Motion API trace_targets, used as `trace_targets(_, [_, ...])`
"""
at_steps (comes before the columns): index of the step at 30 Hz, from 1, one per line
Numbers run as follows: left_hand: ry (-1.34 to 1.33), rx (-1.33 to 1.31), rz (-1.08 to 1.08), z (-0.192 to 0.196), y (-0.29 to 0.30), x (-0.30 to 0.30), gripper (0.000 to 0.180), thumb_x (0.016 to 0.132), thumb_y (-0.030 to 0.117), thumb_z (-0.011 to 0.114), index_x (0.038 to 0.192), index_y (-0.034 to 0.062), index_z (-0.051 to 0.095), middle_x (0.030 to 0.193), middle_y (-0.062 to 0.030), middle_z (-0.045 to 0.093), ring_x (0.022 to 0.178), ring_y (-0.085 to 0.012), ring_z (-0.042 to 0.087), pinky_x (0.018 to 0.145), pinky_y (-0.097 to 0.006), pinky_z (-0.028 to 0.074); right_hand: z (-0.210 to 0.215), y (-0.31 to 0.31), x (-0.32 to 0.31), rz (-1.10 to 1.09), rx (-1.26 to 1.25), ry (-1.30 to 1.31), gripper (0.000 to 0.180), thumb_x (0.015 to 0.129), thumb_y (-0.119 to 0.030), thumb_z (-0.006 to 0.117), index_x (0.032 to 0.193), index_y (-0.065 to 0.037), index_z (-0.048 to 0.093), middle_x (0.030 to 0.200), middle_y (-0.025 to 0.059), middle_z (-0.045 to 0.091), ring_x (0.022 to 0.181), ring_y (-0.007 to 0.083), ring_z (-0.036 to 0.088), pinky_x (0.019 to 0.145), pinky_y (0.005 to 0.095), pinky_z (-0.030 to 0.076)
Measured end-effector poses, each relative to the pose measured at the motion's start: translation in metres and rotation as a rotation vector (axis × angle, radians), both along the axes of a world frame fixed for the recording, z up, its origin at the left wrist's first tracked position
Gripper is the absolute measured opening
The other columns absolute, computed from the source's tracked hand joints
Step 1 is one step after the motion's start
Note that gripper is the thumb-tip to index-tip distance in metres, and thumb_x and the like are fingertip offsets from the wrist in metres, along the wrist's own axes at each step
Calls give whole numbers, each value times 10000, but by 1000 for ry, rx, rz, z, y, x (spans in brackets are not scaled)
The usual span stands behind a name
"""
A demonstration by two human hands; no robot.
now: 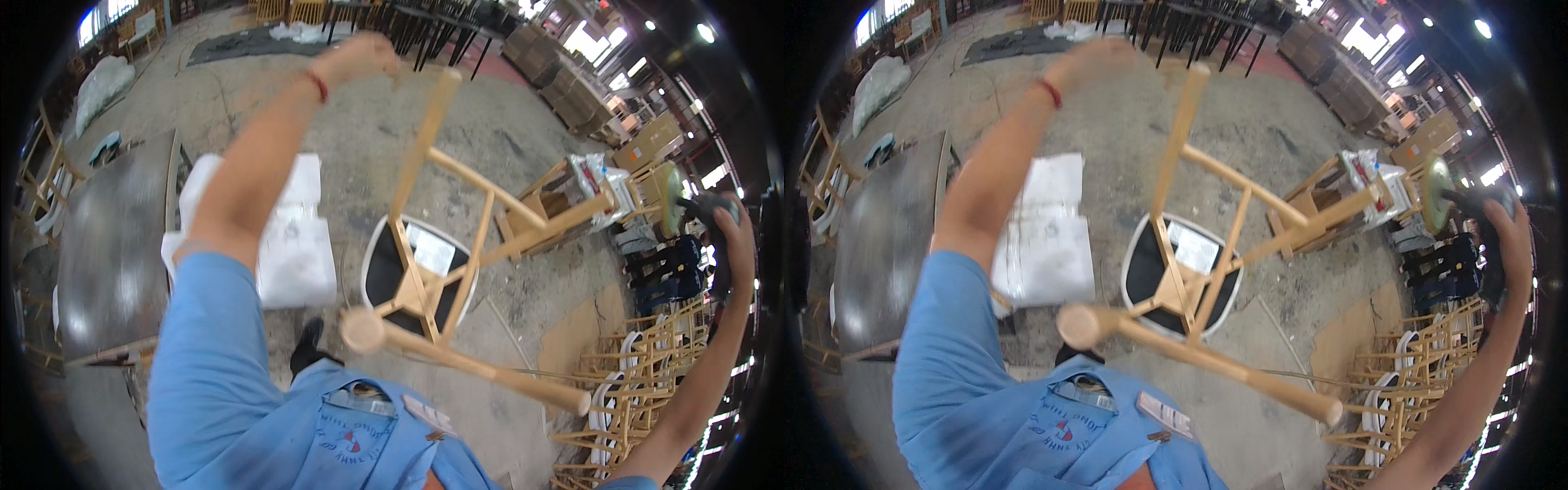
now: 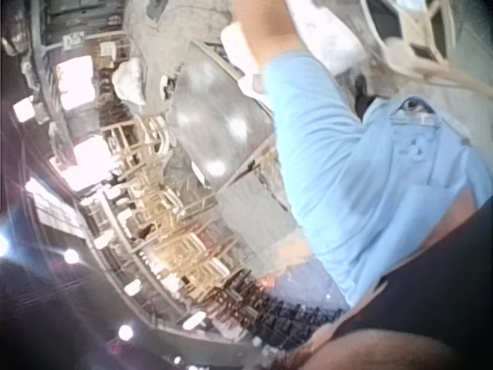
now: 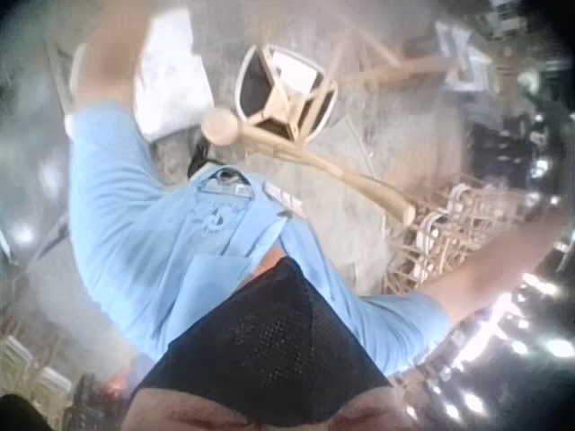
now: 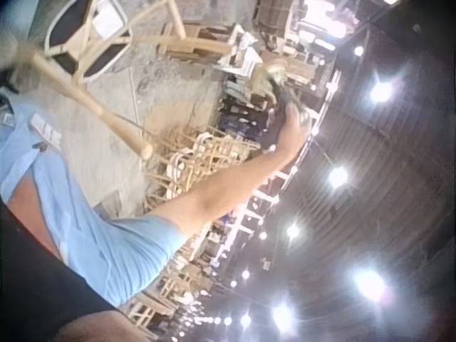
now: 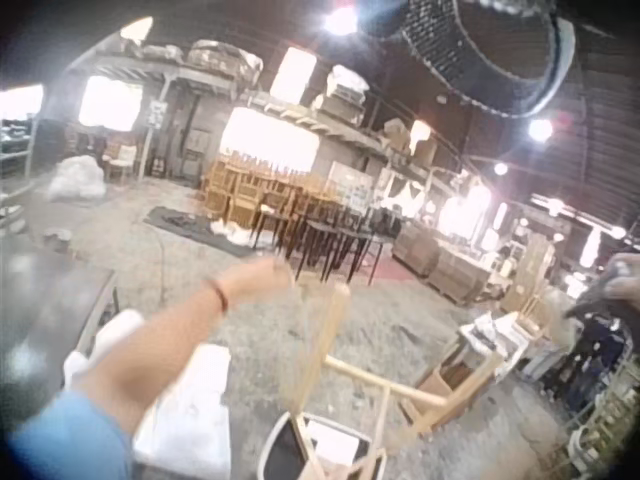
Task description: The person assembles wooden chairs by sanding the leg ends with a power sander, then inserting and tapping plastic glides into the leg sockets using a wooden mallet. The person handles multiple chairs in sequence, moving them between work areas.
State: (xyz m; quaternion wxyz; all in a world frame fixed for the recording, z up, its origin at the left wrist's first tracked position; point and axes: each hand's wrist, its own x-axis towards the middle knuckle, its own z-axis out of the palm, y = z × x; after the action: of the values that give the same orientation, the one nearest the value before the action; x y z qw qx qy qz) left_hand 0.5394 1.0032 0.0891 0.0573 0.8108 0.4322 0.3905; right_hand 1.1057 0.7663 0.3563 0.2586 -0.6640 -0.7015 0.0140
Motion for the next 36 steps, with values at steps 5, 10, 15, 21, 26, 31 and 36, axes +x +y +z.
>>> trace_targets(5, [-432, -492, -105, -87, 53, 49, 774, 754, 397, 799, 1319, -61, 532, 1261, -236, 621, 1203, -324, 589, 1036, -386, 445, 0, 126, -178, 158, -48, -43, 382, 838, -298, 669, 1099, -25, 610, 829, 49, 629, 637, 113, 593, 557, 272, 499])
trace_targets(10, [-726, -429, -268, -92, 94, 79, 593, 786, 285, 787, 1240, -27, 567, 1149, -153, 655, 1050, -259, 625, 917, -364, 491, -17, 225, -323, 283, -170, -64, 390, 798, -330, 700, 975, 12, 638, 751, 93, 655, 566, 148, 627, 486, 288, 508])
trace_targets(15, [-804, -473, -276, -97, 92, 115, 413, 773, 188, 752, 1119, 22, 597, 969, -87, 653, 892, -203, 608, 828, -350, 485, -40, 276, -384, 119, -492, -169, 412, 788, -301, 713, 1031, 18, 617, 720, 126, 655, 529, 173, 628, 471, 304, 530])
trace_targets(21, [-878, -556, -274, -99, 93, 114, 349, 764, 148, 708, 1054, -5, 587, 978, -189, 669, 939, -342, 646, 838, -402, 495, -64, 312, -413, 8, -660, -209, 429, 780, -282, 715, 1031, 39, 583, 682, 150, 648, 504, 205, 628, 447, 328, 524])
trace_targets(26, [-833, -525, -243, -100, 86, 115, 350, 789, 144, 692, 1094, 21, 575, 969, -156, 667, 921, -291, 642, 835, -380, 496, -71, 313, -374, -60, -697, -178, 395, 758, -290, 726, 977, 19, 616, 708, 140, 660, 514, 205, 634, 456, 337, 529])
trace_targets(31, [-807, -469, -237, -95, 86, 109, 339, 797, 147, 690, 1091, 30, 568, 949, -143, 662, 885, -267, 645, 809, -374, 504, -65, 294, -339, -107, -483, -159, 467, 760, -300, 746, 1045, 46, 614, 723, 134, 657, 565, 211, 660, 469, 332, 538])
trace_targets(36, [-838, -528, -259, -92, 82, 108, 330, 794, 151, 692, 1072, 27, 564, 939, -146, 658, 871, -266, 643, 803, -369, 504, -69, 299, -362, 23, -635, 52, 428, 807, -307, 701, 1028, 47, 611, 726, 138, 666, 546, 198, 651, 472, 318, 539])
